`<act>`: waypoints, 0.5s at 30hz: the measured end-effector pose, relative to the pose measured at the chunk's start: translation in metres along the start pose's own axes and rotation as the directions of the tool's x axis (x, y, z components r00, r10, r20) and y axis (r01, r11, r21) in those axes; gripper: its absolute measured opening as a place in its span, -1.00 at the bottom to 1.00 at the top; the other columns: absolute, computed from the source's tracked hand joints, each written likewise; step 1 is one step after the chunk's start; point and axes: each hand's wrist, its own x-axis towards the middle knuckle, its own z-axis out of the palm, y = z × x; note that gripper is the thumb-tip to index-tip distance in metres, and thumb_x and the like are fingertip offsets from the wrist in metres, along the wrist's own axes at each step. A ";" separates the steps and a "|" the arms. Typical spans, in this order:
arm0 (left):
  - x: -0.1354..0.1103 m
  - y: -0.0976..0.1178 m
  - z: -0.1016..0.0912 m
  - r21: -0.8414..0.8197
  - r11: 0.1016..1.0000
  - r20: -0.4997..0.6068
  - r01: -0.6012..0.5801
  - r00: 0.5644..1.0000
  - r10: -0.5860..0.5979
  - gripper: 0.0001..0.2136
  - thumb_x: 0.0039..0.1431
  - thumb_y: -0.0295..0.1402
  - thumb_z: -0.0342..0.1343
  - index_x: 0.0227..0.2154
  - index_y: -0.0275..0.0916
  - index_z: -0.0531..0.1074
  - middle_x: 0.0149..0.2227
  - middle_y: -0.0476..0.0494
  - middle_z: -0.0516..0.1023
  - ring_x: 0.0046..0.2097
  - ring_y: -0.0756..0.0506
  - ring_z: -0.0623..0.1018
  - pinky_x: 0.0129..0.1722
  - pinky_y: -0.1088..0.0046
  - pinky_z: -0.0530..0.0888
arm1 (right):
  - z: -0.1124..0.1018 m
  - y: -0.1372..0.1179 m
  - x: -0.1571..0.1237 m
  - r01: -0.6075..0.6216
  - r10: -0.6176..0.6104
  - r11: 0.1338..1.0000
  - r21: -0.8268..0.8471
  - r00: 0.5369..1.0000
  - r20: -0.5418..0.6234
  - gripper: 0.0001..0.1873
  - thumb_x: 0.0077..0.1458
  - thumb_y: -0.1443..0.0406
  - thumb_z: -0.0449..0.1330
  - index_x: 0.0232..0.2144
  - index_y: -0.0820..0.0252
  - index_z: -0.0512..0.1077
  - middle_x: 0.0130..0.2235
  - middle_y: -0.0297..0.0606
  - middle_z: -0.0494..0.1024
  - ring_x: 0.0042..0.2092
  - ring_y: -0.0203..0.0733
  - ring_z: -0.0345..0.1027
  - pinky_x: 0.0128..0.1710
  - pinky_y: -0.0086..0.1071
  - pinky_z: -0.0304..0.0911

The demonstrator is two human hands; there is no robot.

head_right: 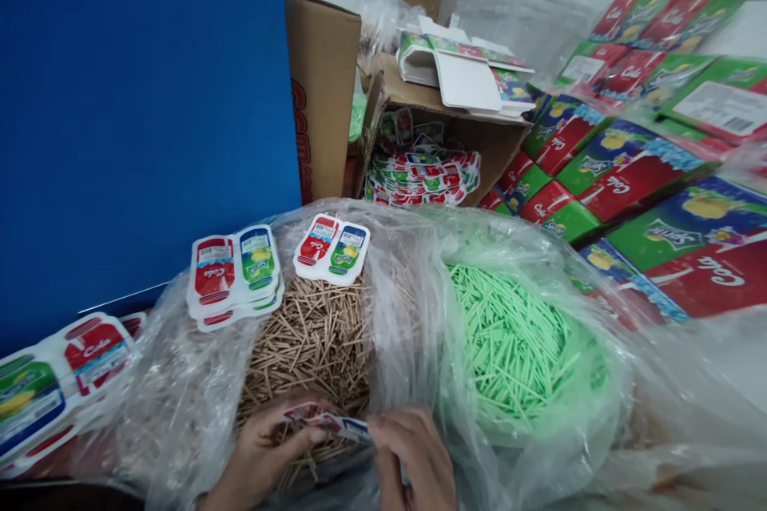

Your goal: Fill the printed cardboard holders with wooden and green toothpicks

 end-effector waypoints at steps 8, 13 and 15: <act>0.005 -0.003 0.000 0.029 0.960 0.113 -0.278 0.955 0.273 -0.80 0.18 -0.45 0.07 -0.14 -0.17 0.42 -0.30 -0.10 0.59 -0.26 -0.02 0.54 -0.19 0.52 0.44 | 0.007 -0.016 0.021 0.365 -0.287 0.902 -0.232 0.906 0.312 -0.79 0.16 0.33 0.04 -0.33 0.14 0.48 -0.21 -0.18 0.48 -0.10 -0.12 0.33 -0.20 -0.32 0.35; 0.003 -0.003 -0.002 0.092 0.950 0.104 -0.298 0.952 0.289 -0.81 0.17 -0.47 0.07 -0.15 -0.18 0.41 -0.32 -0.11 0.59 -0.28 -0.04 0.53 -0.21 0.50 0.44 | 0.012 -0.015 0.021 0.287 -0.209 0.939 -0.188 0.913 0.351 -0.82 0.16 0.36 0.03 -0.30 0.20 0.44 -0.17 -0.14 0.48 -0.02 -0.09 0.28 -0.13 -0.30 0.33; 0.003 -0.006 -0.002 0.101 0.945 0.123 -0.310 0.947 0.297 -0.80 0.18 -0.45 0.06 -0.13 -0.18 0.40 -0.30 -0.14 0.58 -0.25 -0.06 0.53 -0.20 0.48 0.44 | 0.015 -0.016 0.019 0.268 -0.186 0.950 -0.161 0.898 0.400 -0.83 0.16 0.34 0.03 -0.30 0.21 0.43 -0.17 -0.13 0.50 0.00 -0.08 0.28 -0.13 -0.28 0.34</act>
